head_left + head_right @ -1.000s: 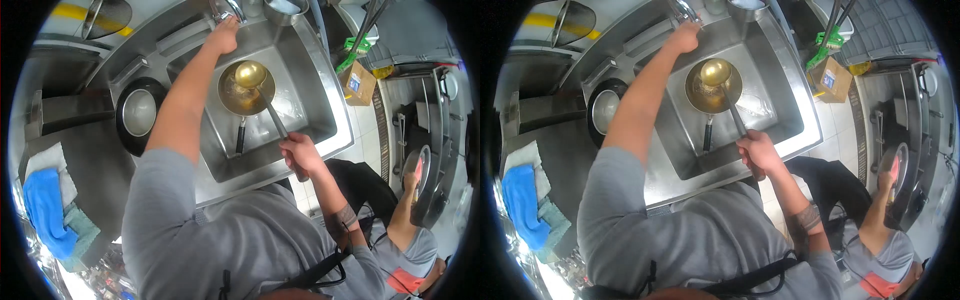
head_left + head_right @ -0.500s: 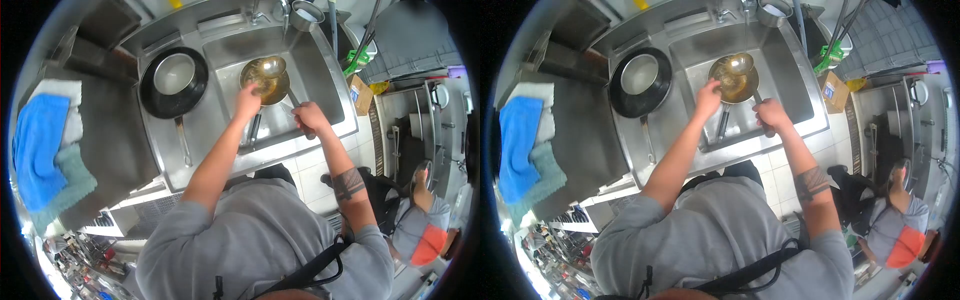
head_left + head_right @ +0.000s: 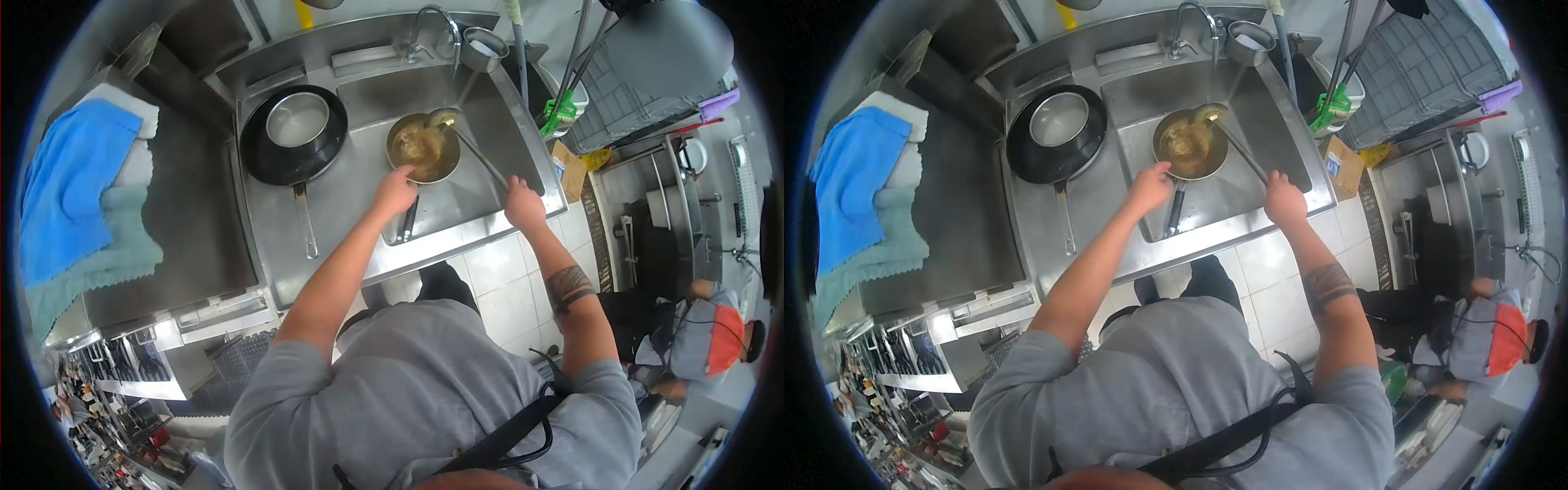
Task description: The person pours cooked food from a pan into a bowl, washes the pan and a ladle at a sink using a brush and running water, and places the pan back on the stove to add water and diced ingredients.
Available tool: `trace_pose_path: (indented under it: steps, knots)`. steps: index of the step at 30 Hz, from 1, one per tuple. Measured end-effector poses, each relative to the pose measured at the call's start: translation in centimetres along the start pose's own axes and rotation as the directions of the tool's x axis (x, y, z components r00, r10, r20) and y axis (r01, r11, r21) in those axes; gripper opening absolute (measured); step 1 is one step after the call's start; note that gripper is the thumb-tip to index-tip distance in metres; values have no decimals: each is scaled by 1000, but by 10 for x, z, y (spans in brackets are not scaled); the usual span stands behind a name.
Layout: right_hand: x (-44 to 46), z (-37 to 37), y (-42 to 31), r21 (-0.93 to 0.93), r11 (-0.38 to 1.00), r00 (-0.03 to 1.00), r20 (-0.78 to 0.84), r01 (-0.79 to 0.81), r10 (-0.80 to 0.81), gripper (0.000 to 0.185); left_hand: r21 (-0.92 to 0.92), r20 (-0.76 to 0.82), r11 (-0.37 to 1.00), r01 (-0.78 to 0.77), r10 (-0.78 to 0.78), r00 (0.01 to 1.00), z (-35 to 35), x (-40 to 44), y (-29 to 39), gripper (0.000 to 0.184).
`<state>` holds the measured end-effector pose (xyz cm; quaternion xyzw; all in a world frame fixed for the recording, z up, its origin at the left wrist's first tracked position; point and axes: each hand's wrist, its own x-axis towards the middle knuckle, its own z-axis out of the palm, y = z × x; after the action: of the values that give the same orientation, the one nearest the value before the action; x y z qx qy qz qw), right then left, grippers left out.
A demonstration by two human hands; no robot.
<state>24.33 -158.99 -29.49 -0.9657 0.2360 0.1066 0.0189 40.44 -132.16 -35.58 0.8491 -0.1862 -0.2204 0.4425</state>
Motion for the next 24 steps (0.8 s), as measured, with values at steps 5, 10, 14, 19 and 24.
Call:
trace_pose_path:
  steps: [5,10,14,19,24]
  knots:
    - [29,1,41,76,997,1000,-14,7,-6,32,47,2,997,-67,67,998,28,94,4,40]
    - [65,-9,79,164,986,993,108,24,-42,36,-39,27,997,65,-64,998,82,225,-37,50]
    - [99,-4,116,99,993,981,174,69,-85,37,158,-174,981,111,-83,981,89,262,7,80]
    - [130,-14,142,90,976,976,73,200,-207,22,170,-104,985,36,-18,994,93,312,18,93]
    - [154,-20,161,72,969,964,113,234,-241,24,-268,99,896,355,-341,935,90,315,34,80]
